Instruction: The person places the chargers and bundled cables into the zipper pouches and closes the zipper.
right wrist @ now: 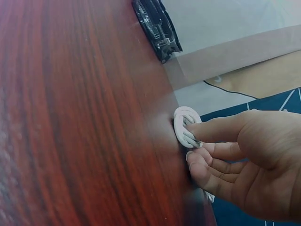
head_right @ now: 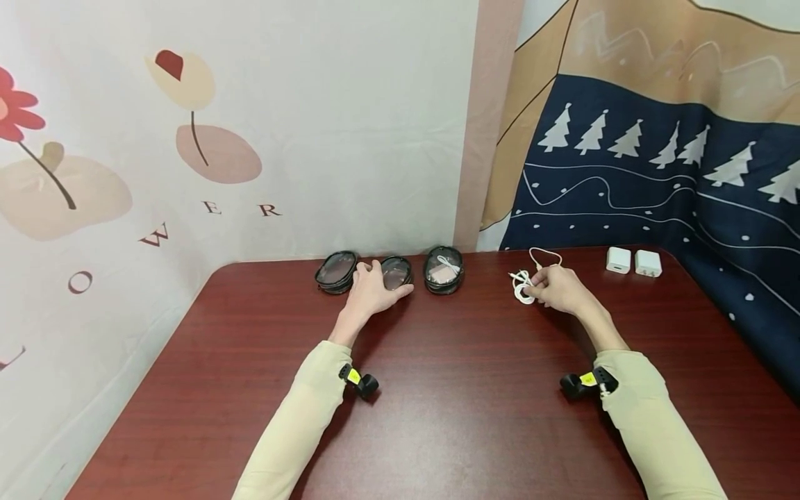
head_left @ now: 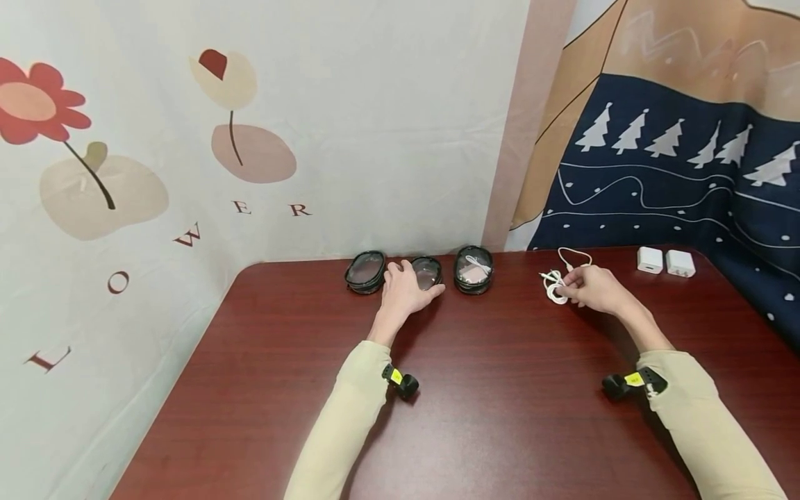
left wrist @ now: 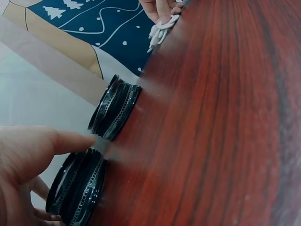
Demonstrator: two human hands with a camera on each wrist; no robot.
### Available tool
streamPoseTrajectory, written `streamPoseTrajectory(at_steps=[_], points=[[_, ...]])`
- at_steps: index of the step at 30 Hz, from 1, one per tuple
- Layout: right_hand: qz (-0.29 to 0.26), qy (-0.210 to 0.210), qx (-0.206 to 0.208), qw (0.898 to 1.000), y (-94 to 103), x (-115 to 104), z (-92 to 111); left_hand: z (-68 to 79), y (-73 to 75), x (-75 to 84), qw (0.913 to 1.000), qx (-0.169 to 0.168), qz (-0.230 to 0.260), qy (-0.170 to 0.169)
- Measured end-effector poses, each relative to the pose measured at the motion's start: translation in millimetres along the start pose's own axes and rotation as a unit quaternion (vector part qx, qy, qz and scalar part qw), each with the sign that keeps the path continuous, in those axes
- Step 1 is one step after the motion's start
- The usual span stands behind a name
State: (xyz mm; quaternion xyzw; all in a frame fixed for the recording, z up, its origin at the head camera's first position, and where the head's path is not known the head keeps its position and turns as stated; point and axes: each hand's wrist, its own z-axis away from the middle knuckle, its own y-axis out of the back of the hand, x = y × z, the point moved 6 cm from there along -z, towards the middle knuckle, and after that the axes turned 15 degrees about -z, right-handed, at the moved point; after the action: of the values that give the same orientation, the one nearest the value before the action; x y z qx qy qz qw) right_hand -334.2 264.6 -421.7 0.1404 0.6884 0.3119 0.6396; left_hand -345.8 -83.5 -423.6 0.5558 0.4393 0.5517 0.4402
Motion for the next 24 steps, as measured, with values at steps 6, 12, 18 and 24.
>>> streamPoseTrajectory(at_steps=[6, 12, 18, 24], points=[[-0.009, 0.001, -0.001, 1.000, 0.4, -1.3, 1.0, -0.8, 0.7, -2.5, 0.9998, 0.010, 0.012, 0.011], [-0.031, 0.003, -0.006, 1.000, 0.5, -1.5, 0.7, -2.0, 4.3, -9.6, 0.9977, 0.019, 0.064, 0.014], [-0.036, 0.009, -0.009, 0.999, 1.5, -2.7, 0.5, -1.6, 7.9, -14.4, 0.9927, 0.042, 0.113, 0.008], [-0.039, 0.007, -0.006, 0.999, 3.7, -3.0, 0.4, -1.7, 10.6, -16.0, 0.9911, 0.053, 0.122, -0.003]])
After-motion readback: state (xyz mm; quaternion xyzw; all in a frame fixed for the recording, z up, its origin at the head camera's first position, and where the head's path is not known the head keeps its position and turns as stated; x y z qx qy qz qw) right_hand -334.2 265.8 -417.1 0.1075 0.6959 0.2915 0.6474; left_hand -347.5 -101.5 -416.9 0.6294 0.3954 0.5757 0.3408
